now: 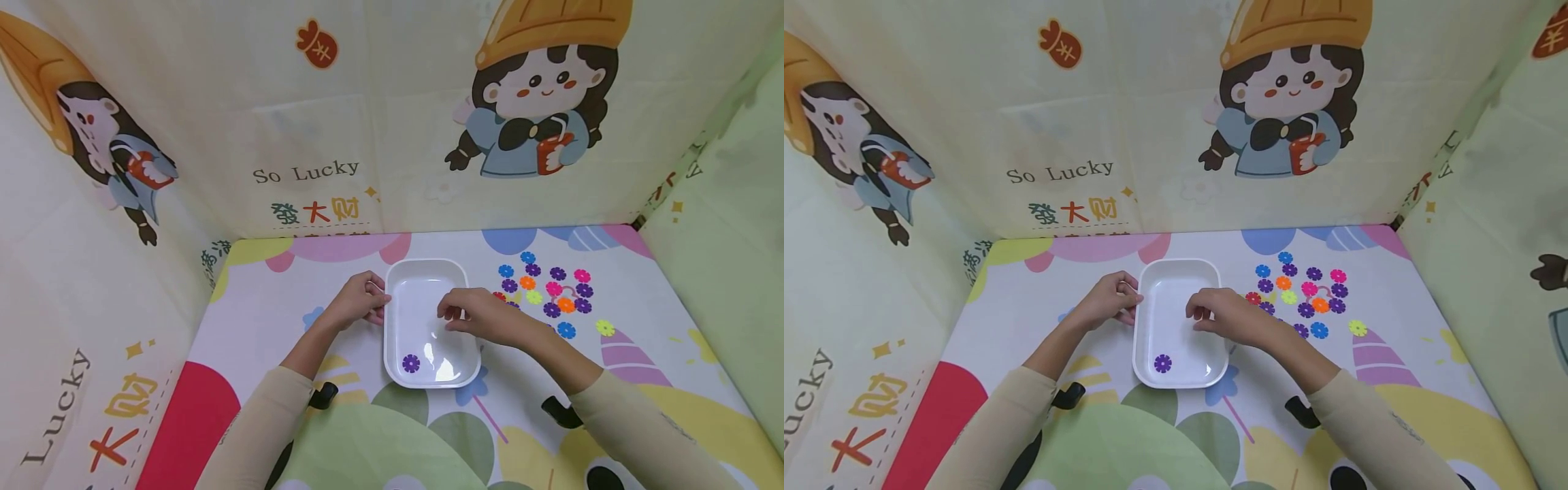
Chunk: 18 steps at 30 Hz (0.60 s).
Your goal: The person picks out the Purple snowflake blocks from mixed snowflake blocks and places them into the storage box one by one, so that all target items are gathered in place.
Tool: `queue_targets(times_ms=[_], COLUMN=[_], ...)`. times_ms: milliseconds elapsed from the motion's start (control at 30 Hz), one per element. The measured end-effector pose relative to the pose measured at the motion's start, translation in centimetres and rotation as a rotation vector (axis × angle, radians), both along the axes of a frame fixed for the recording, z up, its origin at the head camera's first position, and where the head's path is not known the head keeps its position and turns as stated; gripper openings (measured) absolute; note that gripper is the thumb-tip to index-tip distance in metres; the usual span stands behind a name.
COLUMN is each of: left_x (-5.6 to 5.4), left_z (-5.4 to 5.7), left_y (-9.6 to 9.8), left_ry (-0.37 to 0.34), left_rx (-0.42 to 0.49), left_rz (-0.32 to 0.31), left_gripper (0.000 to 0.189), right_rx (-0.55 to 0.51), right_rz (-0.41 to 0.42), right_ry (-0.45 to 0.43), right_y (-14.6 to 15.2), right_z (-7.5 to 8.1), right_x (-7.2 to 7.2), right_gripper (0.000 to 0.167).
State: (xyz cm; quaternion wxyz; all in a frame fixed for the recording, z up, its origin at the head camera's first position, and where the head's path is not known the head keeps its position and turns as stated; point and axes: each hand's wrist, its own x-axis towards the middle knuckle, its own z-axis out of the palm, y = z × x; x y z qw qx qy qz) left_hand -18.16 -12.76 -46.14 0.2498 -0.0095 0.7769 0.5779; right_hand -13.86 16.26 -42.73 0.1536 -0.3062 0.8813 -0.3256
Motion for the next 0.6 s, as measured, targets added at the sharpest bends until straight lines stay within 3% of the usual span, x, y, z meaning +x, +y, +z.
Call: queue_targets(times_ms=[300,600], left_x=[0.0,0.0], left_z=[0.0,0.2], left_y=[0.0,0.1], left_ry=[0.006,0.008], left_rx=[-0.018,-0.028], left_rz=[-0.003,-0.016], left_gripper=[0.029,0.028], right_rx=[0.007,0.0], right_rz=[-0.108,-0.18], right_ry=[0.066,0.13], right_y=[2.9,6.8], right_z=[0.7,-0.1], right_x=[0.4,0.5], right_gripper=[0.028,0.028])
